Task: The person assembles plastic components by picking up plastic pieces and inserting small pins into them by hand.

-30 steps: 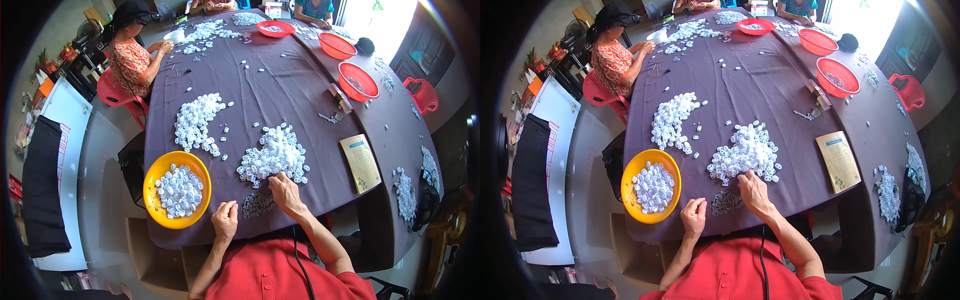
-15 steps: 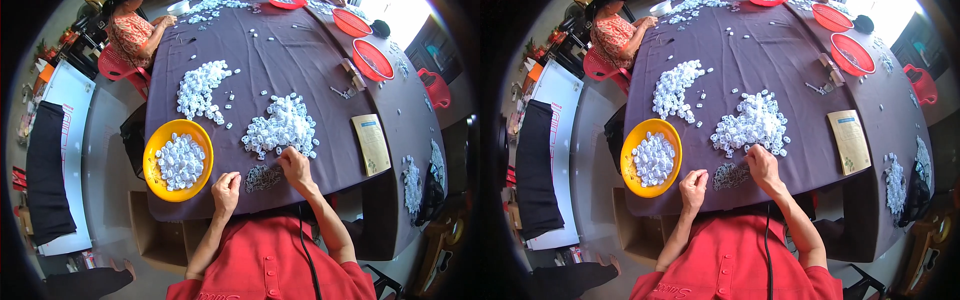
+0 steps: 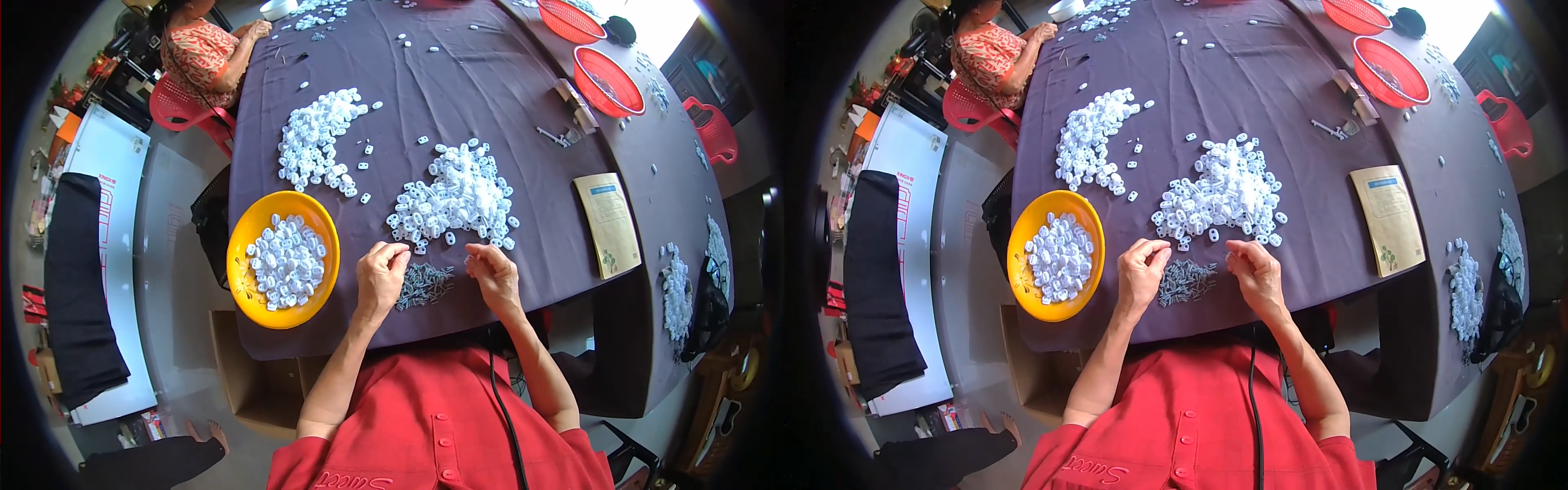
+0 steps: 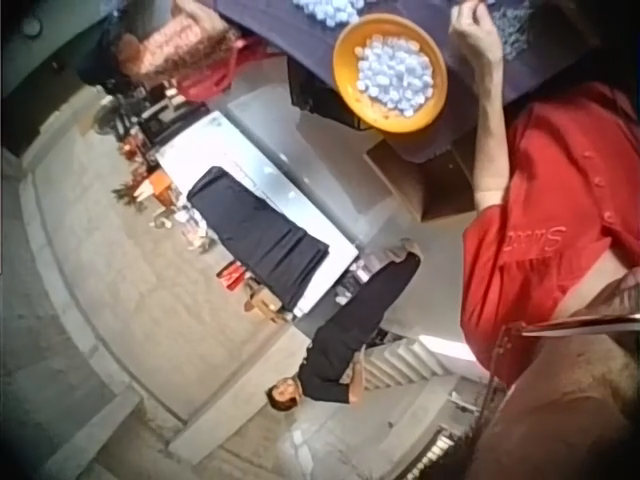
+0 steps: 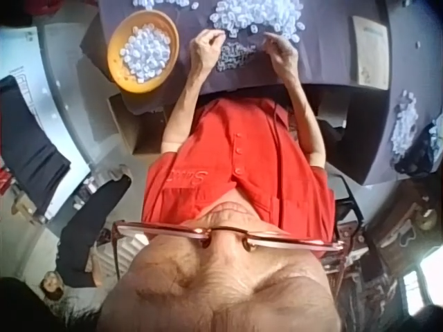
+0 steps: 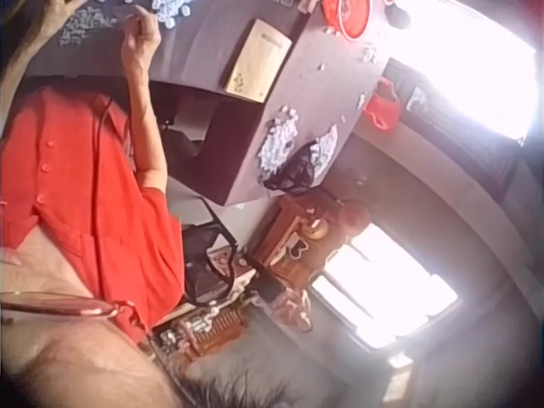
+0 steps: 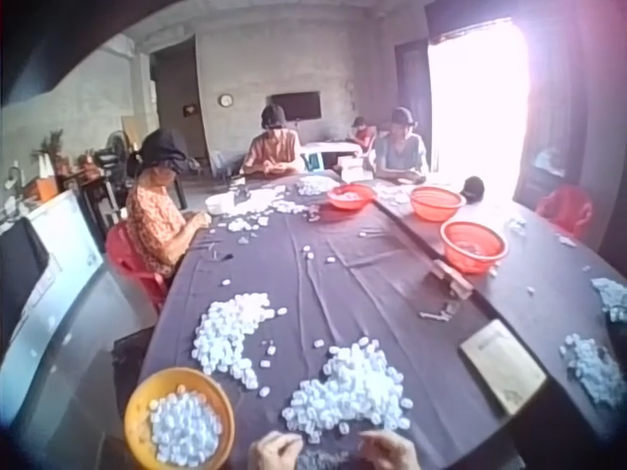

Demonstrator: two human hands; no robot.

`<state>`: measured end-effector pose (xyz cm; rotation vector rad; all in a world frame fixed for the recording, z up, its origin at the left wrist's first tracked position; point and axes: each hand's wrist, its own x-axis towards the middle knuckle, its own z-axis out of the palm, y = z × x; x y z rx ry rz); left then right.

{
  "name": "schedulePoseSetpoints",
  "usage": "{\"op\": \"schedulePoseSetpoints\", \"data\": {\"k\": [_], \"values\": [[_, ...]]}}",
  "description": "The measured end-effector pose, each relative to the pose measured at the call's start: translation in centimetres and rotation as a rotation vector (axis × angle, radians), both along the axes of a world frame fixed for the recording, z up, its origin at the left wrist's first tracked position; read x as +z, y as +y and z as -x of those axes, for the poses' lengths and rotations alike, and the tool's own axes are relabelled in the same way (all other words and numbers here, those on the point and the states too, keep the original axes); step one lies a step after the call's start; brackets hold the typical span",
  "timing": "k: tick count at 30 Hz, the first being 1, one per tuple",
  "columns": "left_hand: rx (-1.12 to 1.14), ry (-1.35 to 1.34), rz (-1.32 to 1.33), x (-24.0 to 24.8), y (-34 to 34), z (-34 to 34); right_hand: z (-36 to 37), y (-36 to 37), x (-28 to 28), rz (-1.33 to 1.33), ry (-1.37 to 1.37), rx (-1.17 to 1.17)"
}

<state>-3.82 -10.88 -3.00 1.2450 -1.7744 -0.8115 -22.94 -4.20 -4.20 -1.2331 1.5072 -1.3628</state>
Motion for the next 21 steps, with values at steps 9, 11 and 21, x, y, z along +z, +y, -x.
{"op": "schedulePoseSetpoints", "data": {"k": [9,11,21], "values": [[-0.009,-0.079,0.113,0.5,-1.2,3.2,-0.1,0.3,-0.7,-0.067,-0.102,-0.025],[0.089,-0.077,0.147,0.5,-1.9,2.2,0.1,0.4,-0.9,-0.01,-0.209,-0.021],[-0.052,0.028,-0.133,0.2,1.4,-0.8,0.4,0.3,-0.6,0.05,-0.034,0.058]]}}
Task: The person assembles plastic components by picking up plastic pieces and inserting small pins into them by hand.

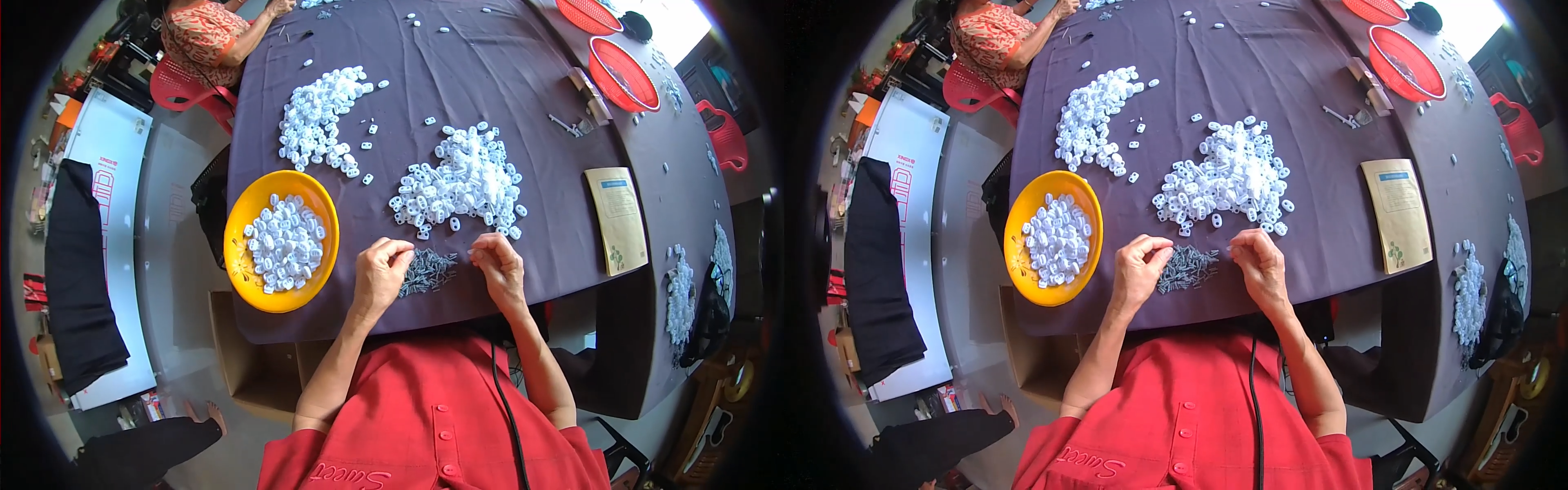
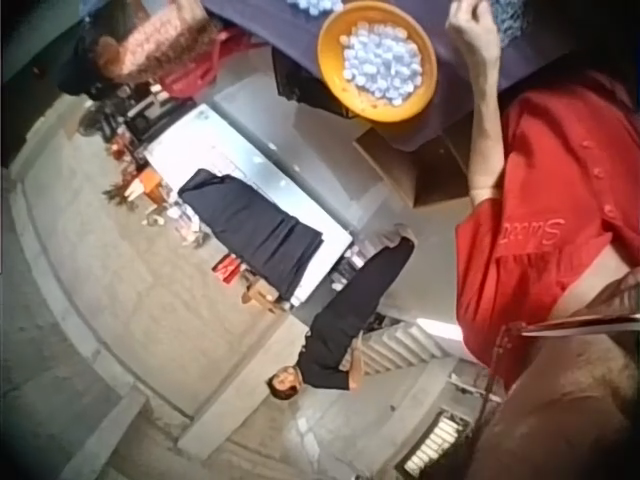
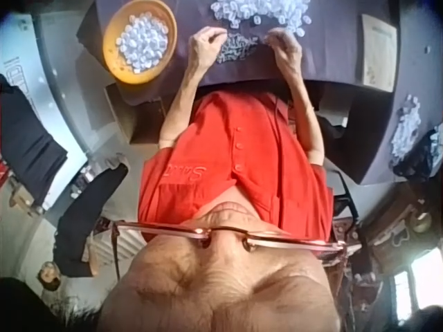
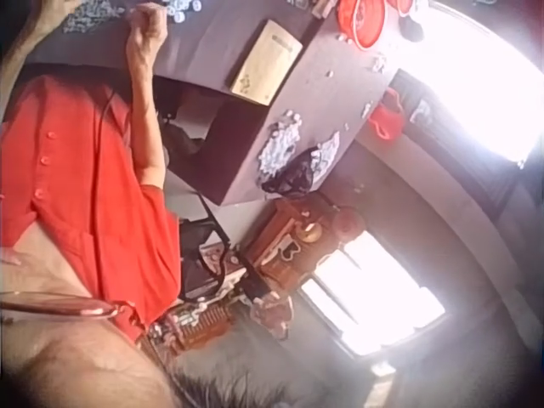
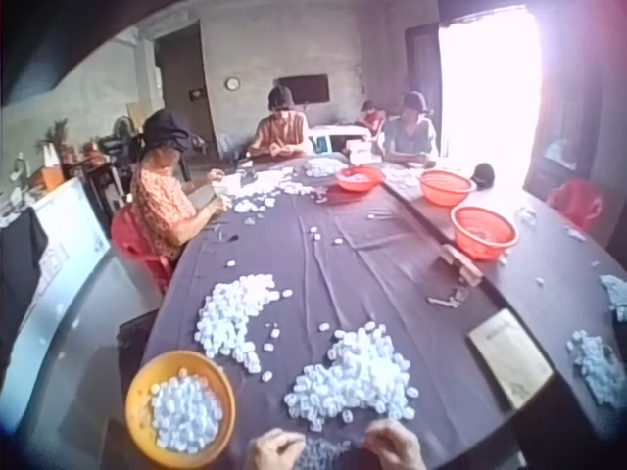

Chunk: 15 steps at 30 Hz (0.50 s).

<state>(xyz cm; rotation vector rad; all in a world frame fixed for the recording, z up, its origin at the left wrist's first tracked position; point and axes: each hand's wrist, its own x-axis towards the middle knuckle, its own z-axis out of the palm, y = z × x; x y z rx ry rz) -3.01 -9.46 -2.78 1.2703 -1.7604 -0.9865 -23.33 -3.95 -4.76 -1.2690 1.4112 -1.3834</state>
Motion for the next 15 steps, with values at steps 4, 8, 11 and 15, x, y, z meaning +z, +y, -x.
{"op": "schedulePoseSetpoints", "data": {"k": [4,8,11,15], "values": [[-0.081,0.105,-0.1,1.4,2.1,2.0,-1.2,1.0,1.2,-0.154,-0.004,0.024],[-0.071,0.414,-0.566,1.5,3.4,2.8,-3.4,1.8,1.9,-0.223,-0.398,-0.019],[-0.068,0.478,-0.569,-0.1,4.0,2.5,-4.2,2.0,1.8,-0.26,-0.465,0.002],[-0.007,0.585,-0.607,-0.1,4.2,0.8,-4.1,1.6,2.3,-0.252,-0.112,0.188]]}}
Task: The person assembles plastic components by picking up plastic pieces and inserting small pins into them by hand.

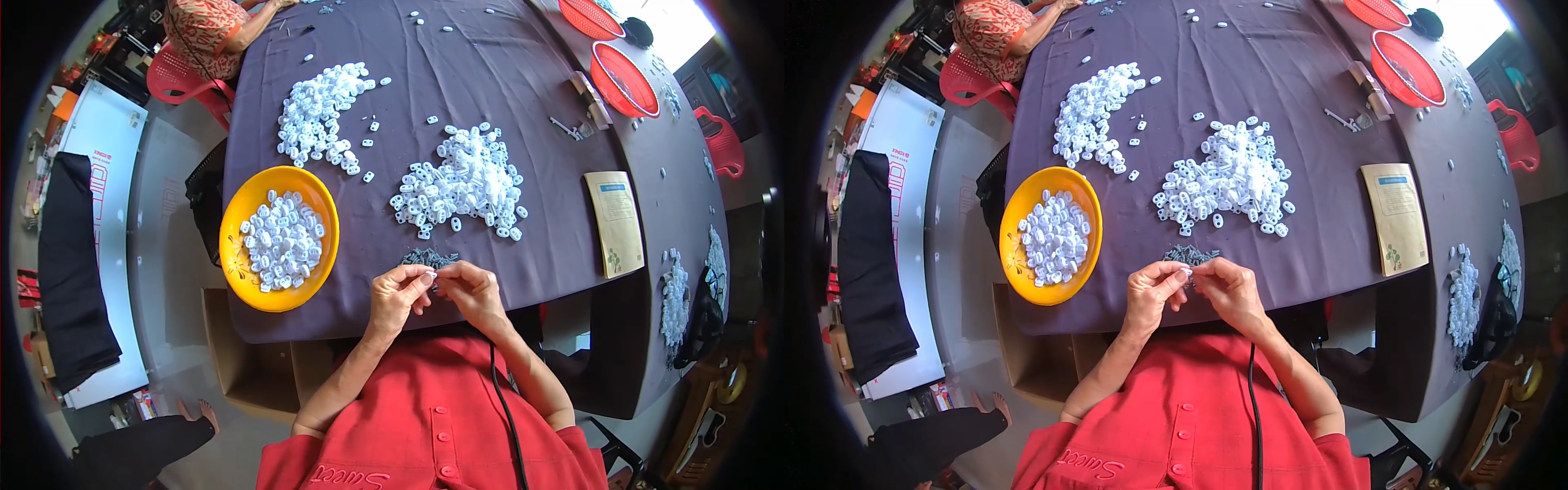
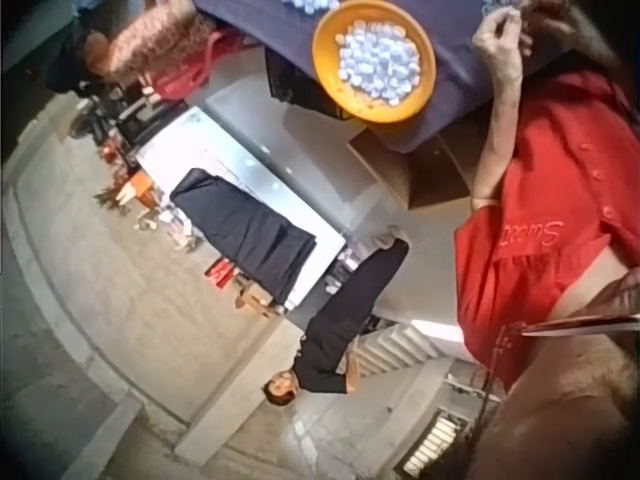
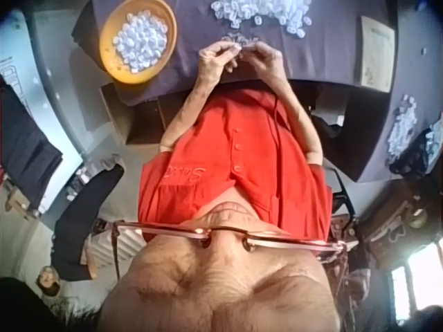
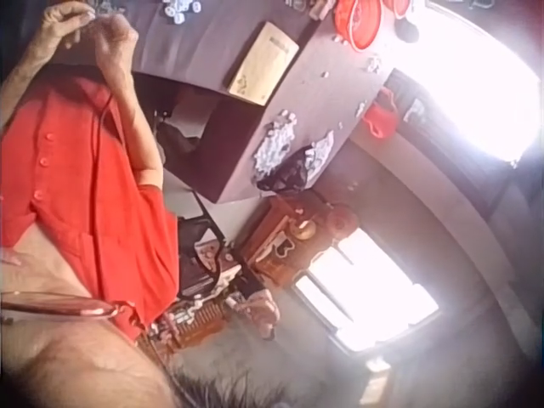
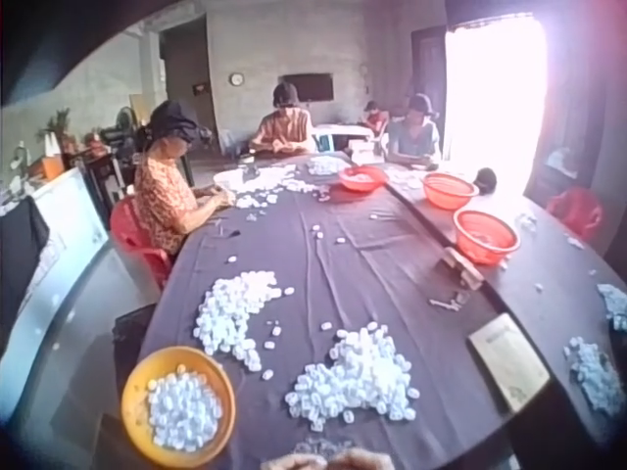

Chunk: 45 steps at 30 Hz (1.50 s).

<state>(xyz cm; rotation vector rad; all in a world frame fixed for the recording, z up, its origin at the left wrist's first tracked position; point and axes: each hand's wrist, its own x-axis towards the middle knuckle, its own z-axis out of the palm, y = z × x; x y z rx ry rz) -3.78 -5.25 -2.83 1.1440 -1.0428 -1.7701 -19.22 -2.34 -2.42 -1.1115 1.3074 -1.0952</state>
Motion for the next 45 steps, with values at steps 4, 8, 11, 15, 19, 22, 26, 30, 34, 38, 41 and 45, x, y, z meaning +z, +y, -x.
{"op": "schedulePoseSetpoints", "data": {"k": [4,8,11,15,19,22,26,30,34,38,41,45], "values": [[0.035,0.035,-0.026,-0.3,-0.3,-0.9,1.5,-2.2,-0.2,0.436,0.698,-0.097],[-0.003,-0.007,-0.09,-0.2,0.1,-1.3,1.5,-3.1,-0.3,0.406,0.904,0.046],[-0.064,-0.036,-0.063,-1.1,0.5,-0.8,1.8,-2.8,0.5,0.37,0.983,0.112],[-0.052,-0.06,-0.037,-0.8,0.8,-1.0,1.3,-2.7,0.5,0.385,1.026,0.132],[-0.034,-0.062,-0.024,-0.6,0.8,-1.4,1.1,-2.8,0.8,0.397,0.976,0.146],[-0.055,-0.033,-0.034,-0.5,0.8,-1.4,1.0,-2.9,0.7,0.426,0.942,0.136],[-0.061,-0.04,-0.015,-0.3,0.8,-1.7,1.2,-3.0,0.3,0.418,0.948,0.132],[-0.056,-0.04,-0.01,-0.1,0.7,-1.9,0.8,-3.0,0.1,0.401,0.869,0.121],[-0.044,-0.06,-0.013,-0.1,0.6,-2.2,0.2,-2.9,0.6,0.484,0.845,0.047],[-0.041,-0.089,0.001,-0.4,1.1,-2.0,0.5,-2.7,0.5,0.449,0.836,0.053],[-0.056,-0.088,-0.011,-0.6,1.1,-1.9,0.4,-2.8,0.6,0.458,0.852,0.041],[-0.045,-0.104,0.015,-0.4,1.0,-1.9,0.4,-2.7,0.6,0.447,0.845,0.075]]}}
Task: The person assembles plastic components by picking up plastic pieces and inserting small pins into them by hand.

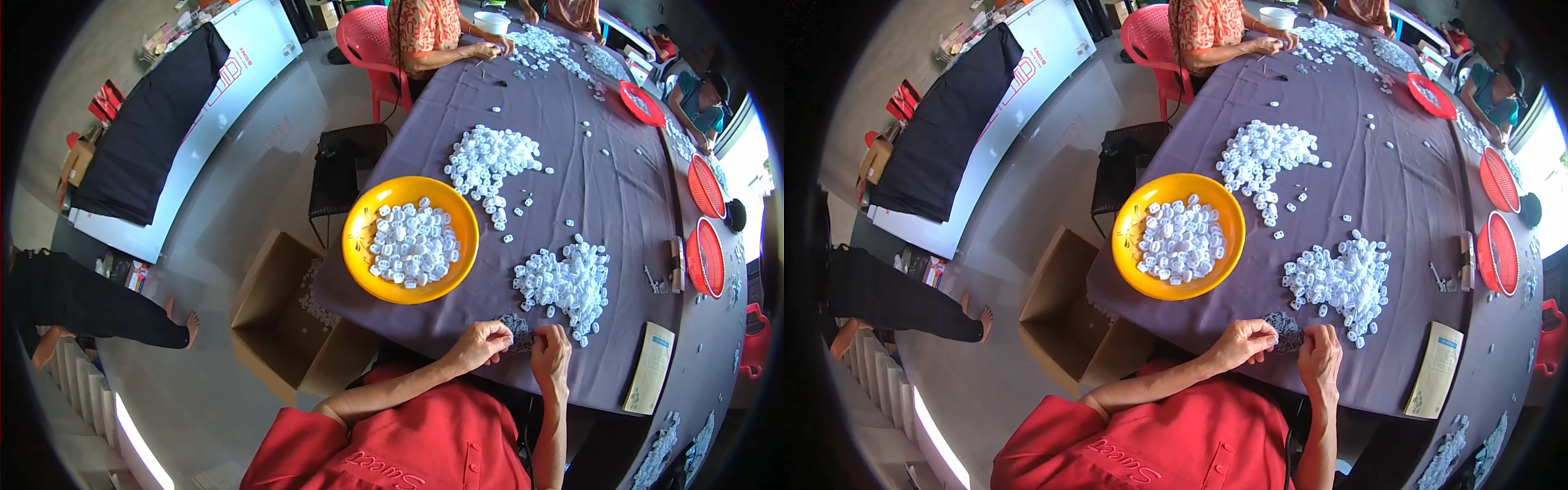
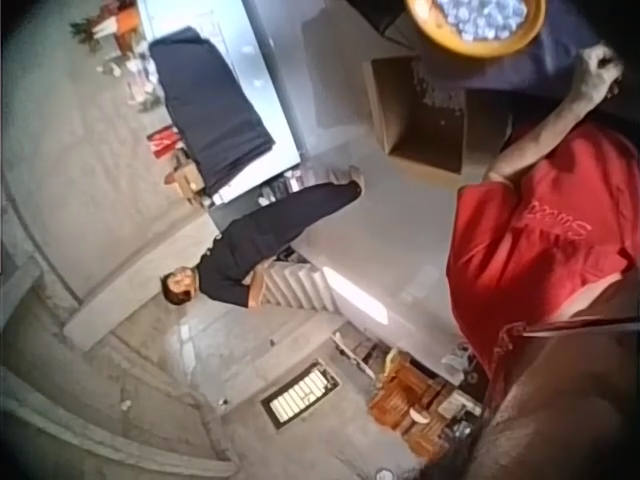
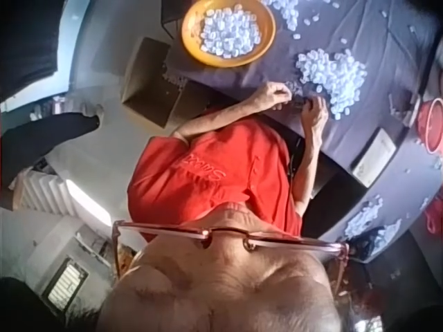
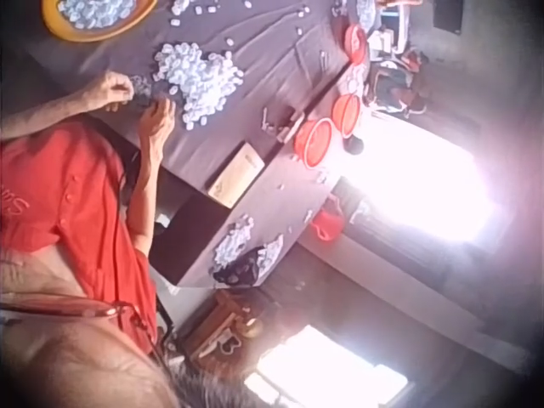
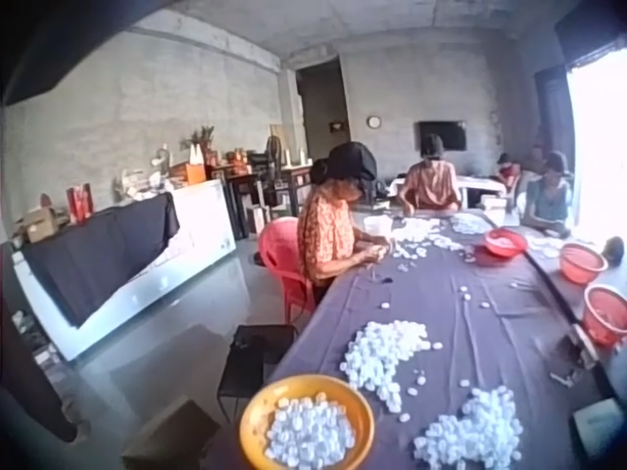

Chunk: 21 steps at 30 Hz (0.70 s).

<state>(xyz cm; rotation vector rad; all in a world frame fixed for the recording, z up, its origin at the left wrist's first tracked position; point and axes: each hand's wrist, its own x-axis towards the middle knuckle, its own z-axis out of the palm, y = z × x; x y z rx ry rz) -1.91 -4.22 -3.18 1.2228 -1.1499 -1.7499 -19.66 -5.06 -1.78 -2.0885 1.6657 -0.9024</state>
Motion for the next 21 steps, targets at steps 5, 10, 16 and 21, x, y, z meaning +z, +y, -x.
{"op": "schedulePoseSetpoints", "data": {"k": [5,10,16,21], "values": [[0.0,0.006,-0.009,0.1,0.4,0.3,0.2,0.2,0.0,-0.056,-0.013,0.0],[-0.012,0.048,-0.011,0.2,0.0,0.7,0.8,0.0,-0.5,-0.11,-0.084,-0.021],[0.071,0.044,-0.039,0.6,-0.5,0.0,0.1,-0.7,-0.1,-0.101,-0.154,-0.015],[0.039,0.118,-0.054,0.4,-0.8,0.6,0.4,0.0,-0.1,-0.187,-0.376,-0.061]]}}
